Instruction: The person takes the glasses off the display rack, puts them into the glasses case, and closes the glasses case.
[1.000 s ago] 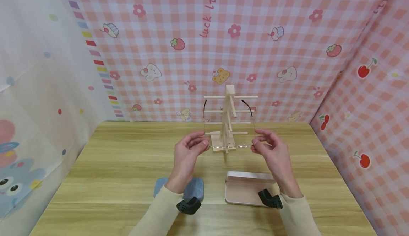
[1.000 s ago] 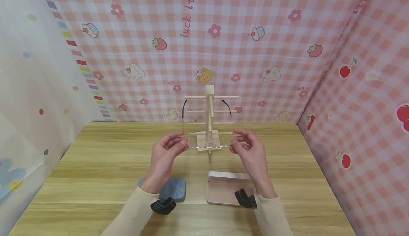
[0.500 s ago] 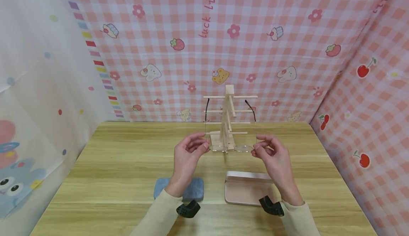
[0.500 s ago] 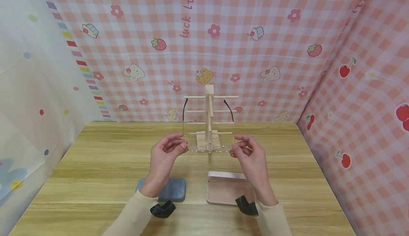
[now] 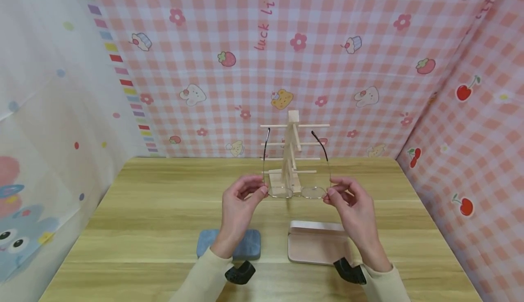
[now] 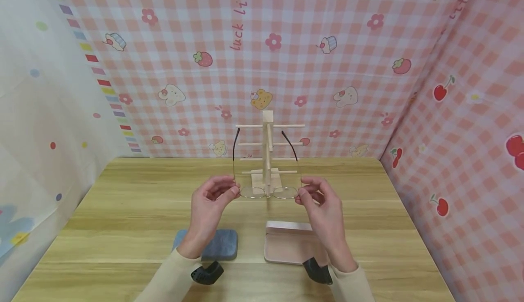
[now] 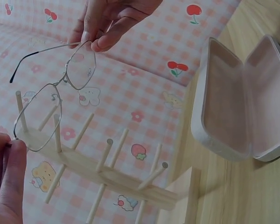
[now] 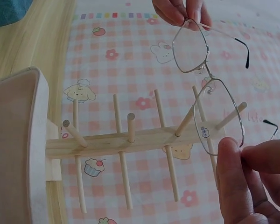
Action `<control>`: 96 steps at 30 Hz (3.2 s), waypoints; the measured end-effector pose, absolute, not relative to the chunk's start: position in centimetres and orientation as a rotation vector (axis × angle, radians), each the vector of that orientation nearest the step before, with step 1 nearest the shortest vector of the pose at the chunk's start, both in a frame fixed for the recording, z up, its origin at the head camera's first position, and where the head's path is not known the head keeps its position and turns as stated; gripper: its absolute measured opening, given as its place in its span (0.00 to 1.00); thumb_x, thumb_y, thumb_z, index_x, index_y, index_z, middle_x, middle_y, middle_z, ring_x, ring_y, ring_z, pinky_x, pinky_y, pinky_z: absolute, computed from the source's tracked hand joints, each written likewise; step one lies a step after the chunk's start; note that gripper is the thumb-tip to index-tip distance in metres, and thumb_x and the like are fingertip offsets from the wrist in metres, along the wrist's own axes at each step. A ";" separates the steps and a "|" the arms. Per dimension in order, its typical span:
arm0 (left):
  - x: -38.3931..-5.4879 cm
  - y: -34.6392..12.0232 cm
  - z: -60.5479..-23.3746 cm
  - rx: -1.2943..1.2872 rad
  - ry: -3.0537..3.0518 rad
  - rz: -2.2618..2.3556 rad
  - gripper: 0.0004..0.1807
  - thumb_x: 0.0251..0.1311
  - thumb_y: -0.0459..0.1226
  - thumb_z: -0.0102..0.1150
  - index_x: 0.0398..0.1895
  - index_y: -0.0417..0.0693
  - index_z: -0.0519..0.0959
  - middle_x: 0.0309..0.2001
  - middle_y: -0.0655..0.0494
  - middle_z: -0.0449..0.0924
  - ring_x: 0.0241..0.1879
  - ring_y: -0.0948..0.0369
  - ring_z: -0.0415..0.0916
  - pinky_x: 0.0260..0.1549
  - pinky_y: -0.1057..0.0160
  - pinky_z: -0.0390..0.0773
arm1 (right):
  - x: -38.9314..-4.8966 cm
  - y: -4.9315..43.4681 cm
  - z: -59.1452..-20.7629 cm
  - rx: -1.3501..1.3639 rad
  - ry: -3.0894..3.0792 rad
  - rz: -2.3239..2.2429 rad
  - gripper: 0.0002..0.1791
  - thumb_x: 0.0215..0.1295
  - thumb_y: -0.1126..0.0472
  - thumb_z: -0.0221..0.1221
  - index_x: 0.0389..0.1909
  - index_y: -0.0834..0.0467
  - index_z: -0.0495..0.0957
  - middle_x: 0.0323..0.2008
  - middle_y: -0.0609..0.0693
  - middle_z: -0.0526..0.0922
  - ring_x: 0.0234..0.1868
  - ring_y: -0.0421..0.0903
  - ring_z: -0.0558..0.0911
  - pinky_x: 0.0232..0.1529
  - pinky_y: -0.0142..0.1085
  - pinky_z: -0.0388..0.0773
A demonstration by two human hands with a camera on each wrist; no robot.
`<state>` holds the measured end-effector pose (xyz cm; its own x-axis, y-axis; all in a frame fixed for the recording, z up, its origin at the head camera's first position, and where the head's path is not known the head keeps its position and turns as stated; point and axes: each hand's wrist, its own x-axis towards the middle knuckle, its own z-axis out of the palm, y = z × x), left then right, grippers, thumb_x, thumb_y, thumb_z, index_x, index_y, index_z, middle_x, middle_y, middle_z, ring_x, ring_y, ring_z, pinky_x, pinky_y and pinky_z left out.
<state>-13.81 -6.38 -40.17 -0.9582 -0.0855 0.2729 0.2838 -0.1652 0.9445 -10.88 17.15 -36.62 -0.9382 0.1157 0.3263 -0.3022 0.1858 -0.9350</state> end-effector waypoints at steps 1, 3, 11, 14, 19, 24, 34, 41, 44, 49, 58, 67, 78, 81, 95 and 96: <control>-13.7 -6.4 -40.1 -0.230 -1.854 -2.212 0.11 0.56 0.27 0.66 0.43 0.40 0.82 0.41 0.36 0.80 0.38 0.53 0.81 0.39 0.57 0.84 | -10.8 17.1 -36.6 0.187 -2.140 1.799 0.11 0.64 0.77 0.56 0.46 0.70 0.75 0.33 0.64 0.77 0.32 0.50 0.84 0.37 0.39 0.84; -13.5 -6.5 -39.9 -0.225 -1.862 -2.201 0.11 0.56 0.27 0.66 0.43 0.40 0.82 0.40 0.39 0.81 0.38 0.53 0.81 0.39 0.57 0.84 | -10.8 17.0 -36.7 0.212 -2.133 1.766 0.10 0.64 0.77 0.57 0.46 0.69 0.76 0.33 0.64 0.78 0.32 0.50 0.84 0.36 0.38 0.84; -12.1 -6.6 -37.6 -0.224 -1.877 -2.155 0.10 0.55 0.22 0.63 0.42 0.33 0.81 0.39 0.37 0.82 0.37 0.55 0.82 0.37 0.61 0.84 | -10.8 16.8 -37.1 0.369 -2.080 1.687 0.08 0.63 0.78 0.56 0.43 0.71 0.77 0.33 0.60 0.80 0.33 0.48 0.84 0.36 0.36 0.84; -12.0 -6.7 -37.7 -0.249 -1.840 -2.156 0.10 0.55 0.22 0.64 0.41 0.32 0.82 0.38 0.37 0.82 0.36 0.56 0.82 0.37 0.62 0.84 | -11.2 17.0 -37.8 0.444 -2.063 1.685 0.09 0.62 0.79 0.56 0.43 0.71 0.78 0.35 0.60 0.78 0.34 0.49 0.84 0.37 0.35 0.84; -12.6 -7.2 -39.1 -0.279 -1.798 -2.155 0.11 0.54 0.24 0.66 0.41 0.35 0.83 0.40 0.34 0.81 0.37 0.56 0.82 0.37 0.61 0.84 | -11.6 17.0 -38.2 0.516 -2.076 1.630 0.10 0.61 0.81 0.56 0.41 0.70 0.79 0.35 0.59 0.76 0.34 0.50 0.83 0.37 0.34 0.83; -12.9 -7.5 -39.7 -0.281 -1.790 -2.163 0.11 0.54 0.26 0.67 0.42 0.34 0.83 0.41 0.34 0.81 0.38 0.56 0.82 0.38 0.61 0.84 | -10.9 16.1 -36.7 0.494 -2.120 1.540 0.10 0.59 0.83 0.55 0.38 0.71 0.80 0.34 0.59 0.76 0.33 0.51 0.84 0.36 0.33 0.83; -11.8 -7.8 -37.6 -0.237 -1.842 -2.149 0.12 0.54 0.21 0.64 0.43 0.27 0.80 0.39 0.33 0.81 0.35 0.59 0.82 0.37 0.64 0.83 | -10.9 15.6 -36.8 0.476 -2.141 1.492 0.11 0.60 0.83 0.55 0.36 0.69 0.82 0.33 0.58 0.76 0.33 0.47 0.84 0.36 0.31 0.83; -11.6 -7.9 -37.2 -0.246 -1.851 -2.105 0.11 0.55 0.22 0.64 0.42 0.28 0.81 0.39 0.37 0.83 0.36 0.59 0.82 0.37 0.63 0.84 | -11.1 15.2 -36.7 0.464 -2.173 1.454 0.11 0.60 0.83 0.55 0.35 0.69 0.82 0.33 0.58 0.76 0.32 0.49 0.83 0.35 0.31 0.83; -11.6 -8.0 -37.3 -0.240 -1.863 -2.093 0.10 0.55 0.22 0.64 0.42 0.30 0.82 0.39 0.38 0.83 0.36 0.58 0.83 0.38 0.62 0.84 | -11.2 15.1 -36.8 0.466 -2.183 1.437 0.11 0.59 0.83 0.55 0.35 0.69 0.82 0.33 0.58 0.77 0.33 0.49 0.84 0.35 0.31 0.83; -11.6 -8.2 -37.3 -0.239 -1.886 -2.075 0.09 0.55 0.23 0.64 0.40 0.32 0.84 0.38 0.41 0.83 0.36 0.58 0.83 0.38 0.61 0.84 | -11.2 15.1 -36.7 0.457 -2.204 1.421 0.11 0.60 0.83 0.55 0.35 0.67 0.83 0.33 0.58 0.78 0.33 0.50 0.84 0.35 0.30 0.83; -11.5 -8.6 -37.1 -0.294 -1.937 -1.996 0.08 0.56 0.23 0.64 0.39 0.34 0.85 0.38 0.45 0.84 0.37 0.58 0.83 0.39 0.63 0.83 | -11.1 14.8 -36.3 0.457 -2.209 1.402 0.11 0.59 0.82 0.56 0.35 0.67 0.83 0.32 0.58 0.78 0.32 0.50 0.83 0.35 0.28 0.82; -11.3 -8.9 -37.0 -0.339 -1.973 -1.971 0.08 0.56 0.22 0.63 0.39 0.31 0.84 0.40 0.44 0.84 0.37 0.54 0.82 0.40 0.61 0.83 | -11.1 14.5 -36.0 0.447 -2.213 1.416 0.11 0.60 0.82 0.57 0.35 0.66 0.83 0.32 0.56 0.78 0.32 0.50 0.83 0.36 0.29 0.82; -11.3 -9.0 -36.9 -0.309 -2.047 -1.899 0.07 0.55 0.21 0.63 0.36 0.35 0.86 0.38 0.49 0.84 0.37 0.56 0.82 0.39 0.65 0.83 | -10.9 14.3 -35.5 0.437 -2.238 1.358 0.12 0.59 0.82 0.57 0.34 0.65 0.84 0.31 0.55 0.78 0.31 0.50 0.83 0.34 0.26 0.81; -11.2 -9.0 -36.7 -0.303 -2.071 -1.864 0.07 0.55 0.21 0.63 0.35 0.35 0.86 0.37 0.48 0.84 0.37 0.56 0.82 0.39 0.61 0.83 | -10.9 14.3 -35.5 0.436 -2.246 1.355 0.12 0.60 0.81 0.57 0.34 0.64 0.84 0.31 0.56 0.78 0.31 0.50 0.83 0.34 0.26 0.81; -10.9 -8.9 -36.2 -0.321 -2.173 -1.678 0.07 0.54 0.20 0.62 0.31 0.36 0.86 0.35 0.47 0.83 0.36 0.56 0.82 0.36 0.57 0.84 | -10.8 14.2 -35.5 0.433 -2.252 1.363 0.12 0.59 0.82 0.57 0.34 0.65 0.84 0.32 0.55 0.78 0.31 0.50 0.83 0.35 0.28 0.82; -11.0 -8.9 -36.3 -0.314 -2.182 -1.672 0.07 0.54 0.20 0.62 0.31 0.36 0.86 0.35 0.48 0.83 0.36 0.57 0.82 0.37 0.56 0.84 | -10.8 14.2 -35.5 0.429 -2.255 1.361 0.13 0.59 0.82 0.57 0.34 0.64 0.84 0.32 0.54 0.78 0.31 0.50 0.83 0.34 0.28 0.82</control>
<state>-10.99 -8.87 -36.34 -0.9059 -0.0485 0.4207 0.3936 0.2701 0.8787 -10.81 14.21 -35.49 -0.8414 -0.0248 0.5398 -0.4891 0.4596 -0.7413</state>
